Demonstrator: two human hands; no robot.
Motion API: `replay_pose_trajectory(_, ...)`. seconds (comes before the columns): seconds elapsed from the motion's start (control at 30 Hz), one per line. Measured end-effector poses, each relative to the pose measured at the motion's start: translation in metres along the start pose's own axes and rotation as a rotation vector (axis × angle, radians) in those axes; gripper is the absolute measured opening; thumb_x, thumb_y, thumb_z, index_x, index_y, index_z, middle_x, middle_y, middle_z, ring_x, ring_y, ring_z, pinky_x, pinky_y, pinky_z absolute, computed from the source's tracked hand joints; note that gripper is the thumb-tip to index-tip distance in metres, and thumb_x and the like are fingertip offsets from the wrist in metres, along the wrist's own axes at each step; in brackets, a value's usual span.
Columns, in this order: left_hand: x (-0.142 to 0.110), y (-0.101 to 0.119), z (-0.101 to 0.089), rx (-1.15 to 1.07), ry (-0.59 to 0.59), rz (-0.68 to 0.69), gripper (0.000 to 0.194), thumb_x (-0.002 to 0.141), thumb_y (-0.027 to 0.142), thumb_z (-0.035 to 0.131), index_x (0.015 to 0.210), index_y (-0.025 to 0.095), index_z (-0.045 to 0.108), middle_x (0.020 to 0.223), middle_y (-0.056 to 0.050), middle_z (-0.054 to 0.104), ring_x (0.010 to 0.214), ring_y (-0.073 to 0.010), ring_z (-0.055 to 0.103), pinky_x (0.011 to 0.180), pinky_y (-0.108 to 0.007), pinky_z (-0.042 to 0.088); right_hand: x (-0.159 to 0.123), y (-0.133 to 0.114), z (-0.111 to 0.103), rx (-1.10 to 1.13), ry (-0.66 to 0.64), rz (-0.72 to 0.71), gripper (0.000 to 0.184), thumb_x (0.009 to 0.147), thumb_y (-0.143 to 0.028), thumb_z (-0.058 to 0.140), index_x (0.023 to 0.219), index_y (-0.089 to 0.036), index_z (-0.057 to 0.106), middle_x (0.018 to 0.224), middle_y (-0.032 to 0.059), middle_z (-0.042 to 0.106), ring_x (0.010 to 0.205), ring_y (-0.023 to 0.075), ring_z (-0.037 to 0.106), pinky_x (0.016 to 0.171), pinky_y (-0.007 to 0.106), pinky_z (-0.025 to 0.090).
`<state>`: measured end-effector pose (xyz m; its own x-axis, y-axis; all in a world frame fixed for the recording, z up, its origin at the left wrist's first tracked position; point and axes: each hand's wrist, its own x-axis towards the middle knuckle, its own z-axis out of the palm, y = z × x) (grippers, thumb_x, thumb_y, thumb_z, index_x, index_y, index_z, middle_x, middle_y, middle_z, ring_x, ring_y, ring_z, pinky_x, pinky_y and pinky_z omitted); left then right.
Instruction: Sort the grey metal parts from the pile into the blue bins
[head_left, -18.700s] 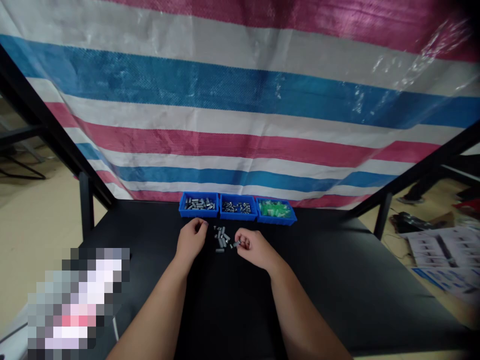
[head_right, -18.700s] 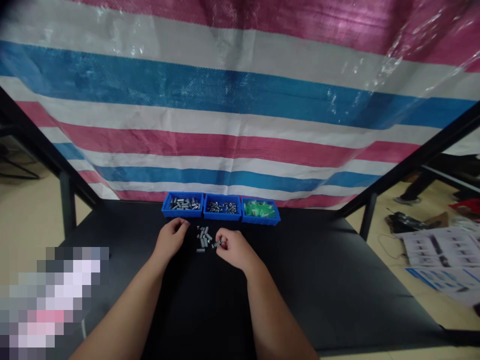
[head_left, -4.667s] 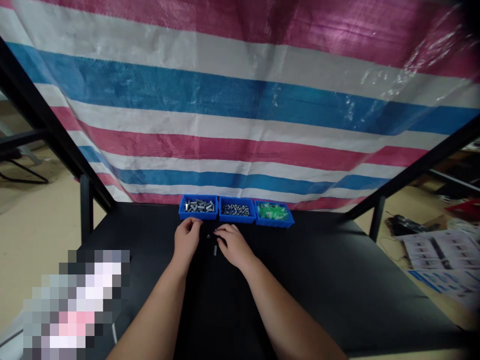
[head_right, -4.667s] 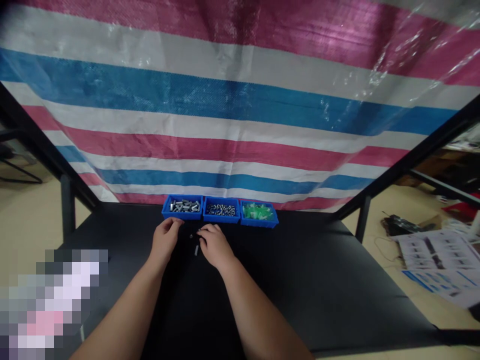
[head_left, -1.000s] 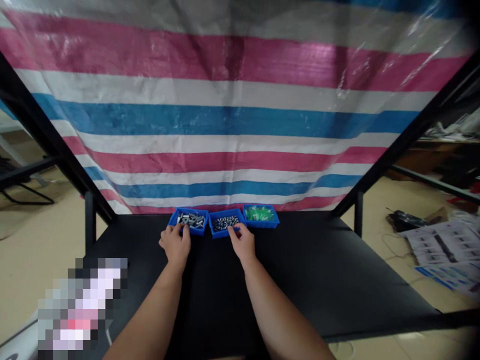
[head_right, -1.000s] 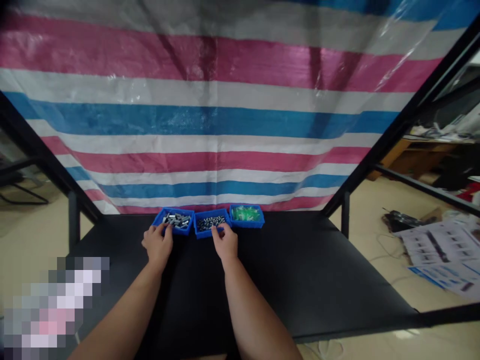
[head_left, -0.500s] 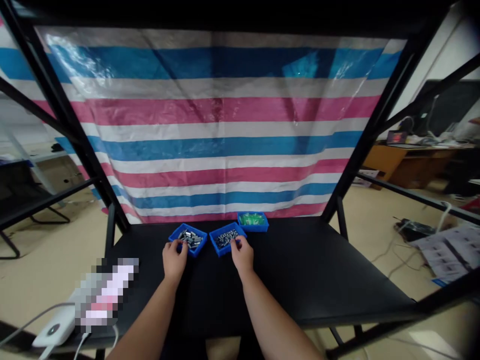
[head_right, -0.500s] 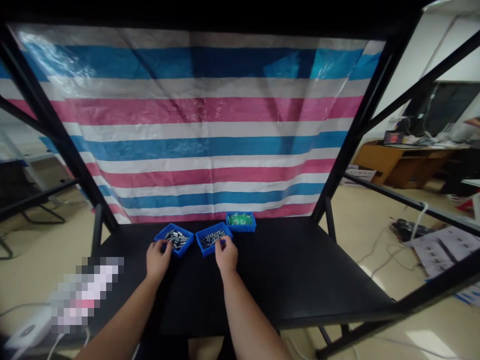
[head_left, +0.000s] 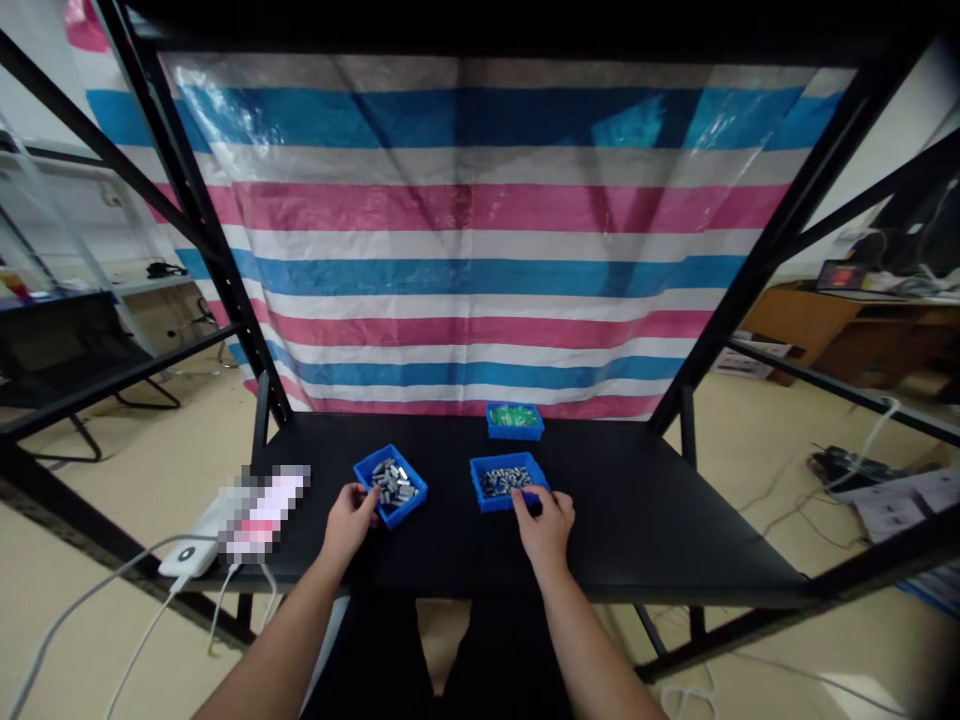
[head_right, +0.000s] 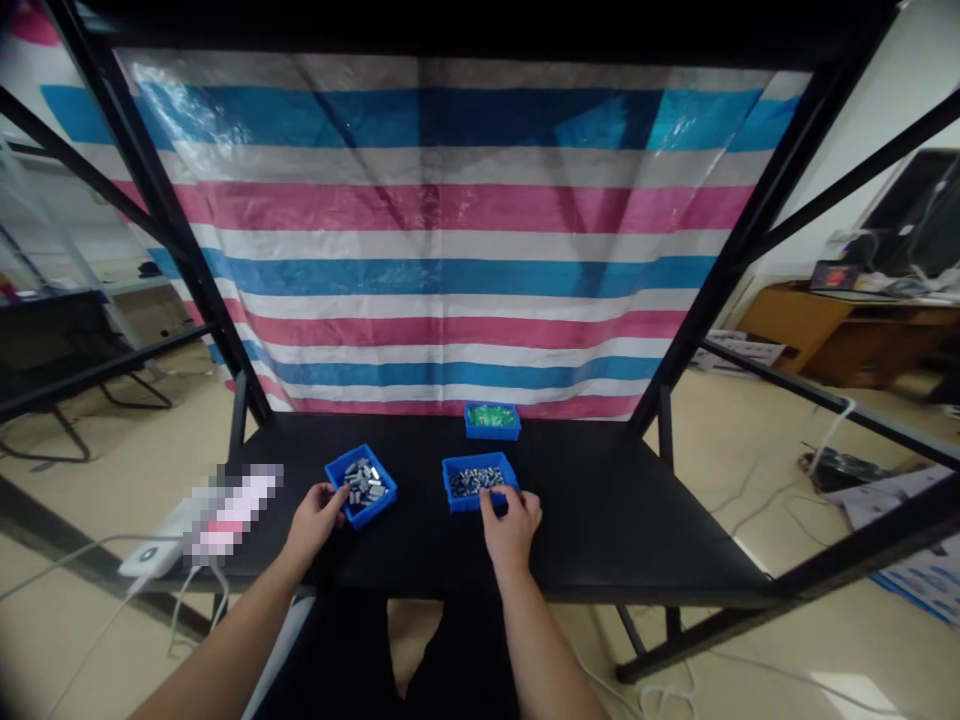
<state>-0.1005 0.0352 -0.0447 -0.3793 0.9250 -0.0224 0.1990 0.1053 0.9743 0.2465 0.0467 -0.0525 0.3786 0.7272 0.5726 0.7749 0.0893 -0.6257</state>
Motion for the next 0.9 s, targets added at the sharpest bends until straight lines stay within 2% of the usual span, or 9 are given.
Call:
replay_pose_trajectory(0.13, -0.011, 0.004, 0.000, -0.175, -0.061, -0.052, 0.049, 0.073, 0.062, 0.069, 0.087, 0.024, 0.044, 0.061, 0.008, 0.054, 0.050, -0.0140, 0.057, 0.052, -0.028, 0.050, 0.000, 0.018, -0.013, -0.038, 0.045, 0.023, 0.047, 0.086, -0.064, 0.057, 0.088, -0.021, 0.076, 0.092, 0.0101, 0.051, 0.102, 0.0297, 0.051, 0.099, 0.044, 0.037)
replay_pose_trajectory(0.3, -0.015, 0.015, 0.001, -0.216, -0.063, -0.095, 0.051, 0.068, 0.062, 0.072, 0.080, 0.023, 0.041, 0.061, 0.007, 0.052, 0.050, -0.0119, 0.056, 0.051, -0.026, 0.049, 0.014, 0.041, -0.025, -0.074, 0.177, 0.130, 0.048, 0.083, -0.064, 0.057, 0.089, -0.019, 0.073, 0.086, 0.0090, 0.050, 0.101, 0.0319, 0.051, 0.098, 0.046, 0.037)
replay_pose_trajectory(0.37, -0.012, 0.017, 0.001, -0.216, -0.067, -0.115, 0.052, 0.066, 0.063, 0.072, 0.079, 0.022, 0.041, 0.061, 0.007, 0.053, 0.051, -0.0119, 0.056, 0.051, -0.026, 0.049, 0.016, 0.041, -0.029, -0.079, 0.250, 0.139, 0.046, 0.083, -0.061, 0.058, 0.093, -0.017, 0.069, 0.086, 0.0093, 0.051, 0.100, 0.0327, 0.052, 0.098, 0.047, 0.038)
replay_pose_trajectory(0.43, -0.008, 0.017, 0.001, -0.214, -0.069, -0.129, 0.053, 0.065, 0.062, 0.073, 0.078, 0.022, 0.040, 0.061, 0.007, 0.052, 0.051, -0.0118, 0.056, 0.051, -0.026, 0.050, 0.011, 0.030, -0.030, -0.065, 0.260, 0.076, 0.041, 0.084, -0.056, 0.059, 0.094, -0.017, 0.064, 0.087, 0.0100, 0.053, 0.101, 0.0329, 0.053, 0.099, 0.049, 0.038)
replay_pose_trajectory(0.5, -0.004, 0.016, 0.004, -0.205, -0.058, -0.127, 0.052, 0.065, 0.061, 0.073, 0.078, 0.022, 0.040, 0.061, 0.007, 0.051, 0.050, -0.0113, 0.055, 0.051, -0.027, 0.051, -0.001, 0.007, -0.027, -0.012, 0.150, -0.045, 0.034, 0.087, -0.050, 0.058, 0.095, -0.018, 0.061, 0.094, 0.0118, 0.054, 0.104, 0.0322, 0.053, 0.100, 0.050, 0.039)
replay_pose_trajectory(0.6, 0.002, 0.013, 0.012, -0.177, -0.020, -0.091, 0.049, 0.068, 0.060, 0.069, 0.079, 0.023, 0.038, 0.061, 0.008, 0.050, 0.049, -0.0112, 0.054, 0.051, -0.027, 0.050, -0.026, -0.040, -0.012, 0.154, -0.179, -0.217, 0.033, 0.087, -0.043, 0.060, 0.110, -0.019, 0.059, 0.117, 0.0155, 0.052, 0.117, 0.0317, 0.051, 0.103, 0.050, 0.042)
replay_pose_trajectory(0.7, 0.005, 0.012, 0.019, -0.125, 0.037, -0.036, 0.045, 0.072, 0.058, 0.066, 0.081, 0.024, 0.039, 0.062, 0.007, 0.050, 0.050, -0.0128, 0.055, 0.052, -0.027, 0.049, -0.048, -0.084, 0.017, 0.323, -0.493, -0.325, 0.070, 0.078, -0.041, 0.074, 0.138, -0.021, 0.045, 0.140, 0.0168, 0.042, 0.131, 0.0324, 0.045, 0.111, 0.049, 0.041)
replay_pose_trajectory(0.8, 0.006, 0.016, 0.024, -0.055, 0.094, 0.027, 0.040, 0.075, 0.055, 0.065, 0.084, 0.024, 0.043, 0.067, 0.005, 0.054, 0.055, -0.0148, 0.057, 0.055, -0.027, 0.047, -0.054, -0.114, 0.053, 0.390, -0.613, -0.302, 0.106, 0.067, -0.046, 0.083, 0.153, -0.023, 0.025, 0.154, 0.0174, 0.029, 0.142, 0.0364, 0.035, 0.116, 0.052, 0.036)
replay_pose_trajectory(0.9, 0.003, 0.023, 0.030, 0.098, 0.166, 0.123, 0.035, 0.079, 0.053, 0.063, 0.086, 0.024, 0.045, 0.068, 0.003, 0.055, 0.058, -0.0168, 0.057, 0.059, -0.028, 0.044, -0.045, -0.130, 0.090, 0.426, -0.635, -0.245, 0.112, 0.065, -0.043, 0.085, 0.155, -0.022, 0.021, 0.154, 0.0186, 0.028, 0.142, 0.0377, 0.035, 0.116, 0.052, 0.037)
